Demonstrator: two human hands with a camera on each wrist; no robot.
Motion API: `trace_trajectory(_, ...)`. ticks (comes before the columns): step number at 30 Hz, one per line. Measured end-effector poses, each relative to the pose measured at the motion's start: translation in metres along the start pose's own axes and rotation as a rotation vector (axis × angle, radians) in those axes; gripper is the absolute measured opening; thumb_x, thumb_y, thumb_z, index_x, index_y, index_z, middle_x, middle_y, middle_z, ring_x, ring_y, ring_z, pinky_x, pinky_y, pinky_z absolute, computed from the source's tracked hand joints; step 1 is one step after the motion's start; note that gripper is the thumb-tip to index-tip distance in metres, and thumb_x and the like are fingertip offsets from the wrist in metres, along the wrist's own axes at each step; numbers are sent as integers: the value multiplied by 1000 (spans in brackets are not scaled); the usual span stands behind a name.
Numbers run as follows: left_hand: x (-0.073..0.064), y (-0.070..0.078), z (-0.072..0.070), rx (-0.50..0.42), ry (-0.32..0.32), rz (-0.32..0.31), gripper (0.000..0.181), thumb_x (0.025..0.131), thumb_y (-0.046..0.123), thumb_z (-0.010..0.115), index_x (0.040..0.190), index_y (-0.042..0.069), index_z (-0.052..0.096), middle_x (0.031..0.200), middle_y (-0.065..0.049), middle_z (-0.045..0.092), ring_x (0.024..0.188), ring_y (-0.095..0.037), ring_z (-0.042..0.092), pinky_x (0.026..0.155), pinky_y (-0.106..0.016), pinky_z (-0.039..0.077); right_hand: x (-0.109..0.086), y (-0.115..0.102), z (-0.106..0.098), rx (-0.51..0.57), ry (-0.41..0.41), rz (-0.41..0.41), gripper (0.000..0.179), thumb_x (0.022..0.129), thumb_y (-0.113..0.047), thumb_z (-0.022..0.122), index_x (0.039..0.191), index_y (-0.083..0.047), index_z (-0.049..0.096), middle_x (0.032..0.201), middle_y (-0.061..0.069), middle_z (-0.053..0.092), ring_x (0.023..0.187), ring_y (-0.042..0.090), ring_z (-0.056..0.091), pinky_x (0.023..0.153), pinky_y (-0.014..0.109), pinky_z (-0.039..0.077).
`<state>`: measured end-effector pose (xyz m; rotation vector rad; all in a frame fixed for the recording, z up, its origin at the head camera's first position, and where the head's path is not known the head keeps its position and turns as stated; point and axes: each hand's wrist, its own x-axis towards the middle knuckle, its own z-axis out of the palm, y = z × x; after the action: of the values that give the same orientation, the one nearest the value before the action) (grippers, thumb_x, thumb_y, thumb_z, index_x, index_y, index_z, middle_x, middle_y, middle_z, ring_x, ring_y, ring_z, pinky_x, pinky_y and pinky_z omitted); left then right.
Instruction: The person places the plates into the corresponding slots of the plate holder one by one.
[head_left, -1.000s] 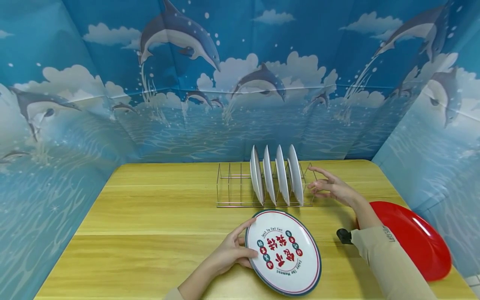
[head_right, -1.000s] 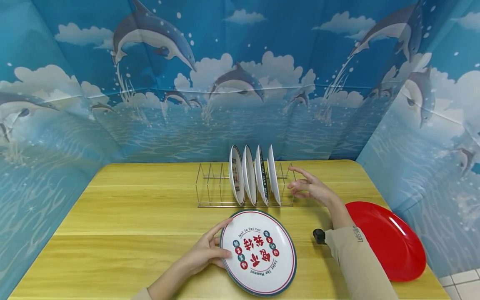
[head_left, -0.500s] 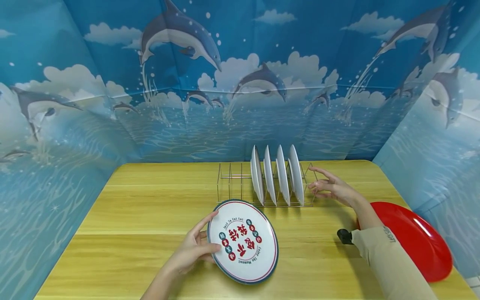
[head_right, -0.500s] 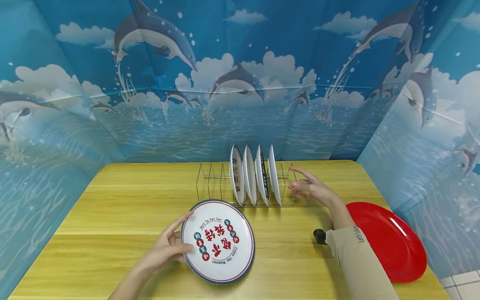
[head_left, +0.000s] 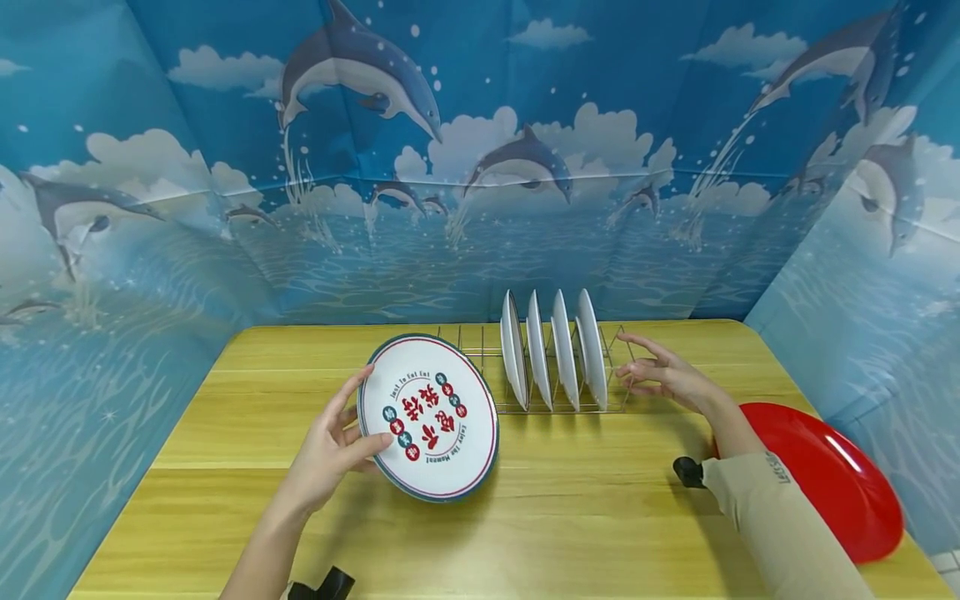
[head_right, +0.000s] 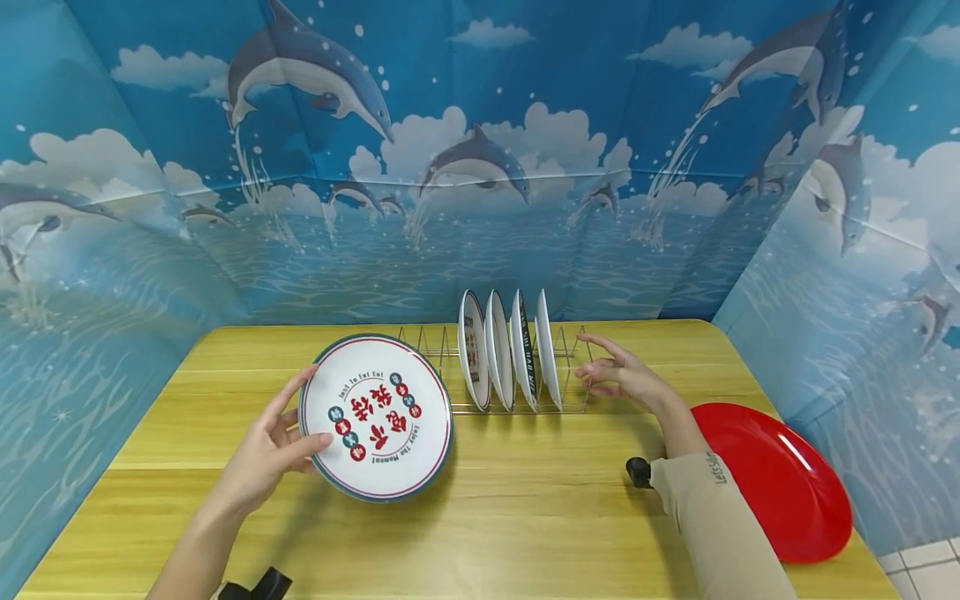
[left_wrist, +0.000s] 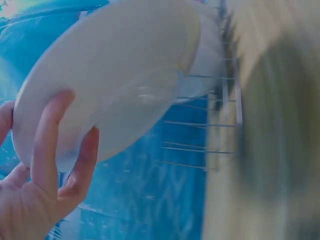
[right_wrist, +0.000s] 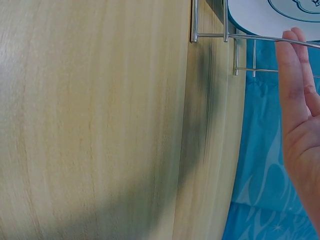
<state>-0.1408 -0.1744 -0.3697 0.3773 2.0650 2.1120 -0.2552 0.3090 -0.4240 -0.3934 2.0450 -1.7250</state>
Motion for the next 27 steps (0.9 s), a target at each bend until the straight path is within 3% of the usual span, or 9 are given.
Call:
trace_trajectory(9, 30, 28, 6, 124, 105, 33, 77, 81, 7, 69, 142, 32, 29, 118, -20, 45, 88, -18, 59, 58, -44, 56, 0, 0, -1, -35, 24, 30, 61, 98, -19, 43, 148, -15, 7, 111, 12, 56, 102, 24, 57, 91, 43, 47)
trace_trajectory(17, 58, 35, 13, 111, 126, 86, 75, 80, 8, 70, 140, 33, 33, 115, -17, 50, 84, -19, 56, 59, -45, 56, 2, 1, -3, -27, 15, 28, 59, 98, -17, 42, 148, -15, 9, 111, 11, 56, 103, 25, 56, 94, 46, 45)
trace_trajectory(27, 87, 41, 21, 117, 160, 150, 72, 80, 7, 70, 139, 31, 37, 105, -20, 49, 80, -18, 54, 59, -44, 56, 1, 1, -2, -25, 21, 25, 60, 98, -16, 42, 147, -14, 9, 111, 13, 57, 103, 26, 57, 91, 41, 48)
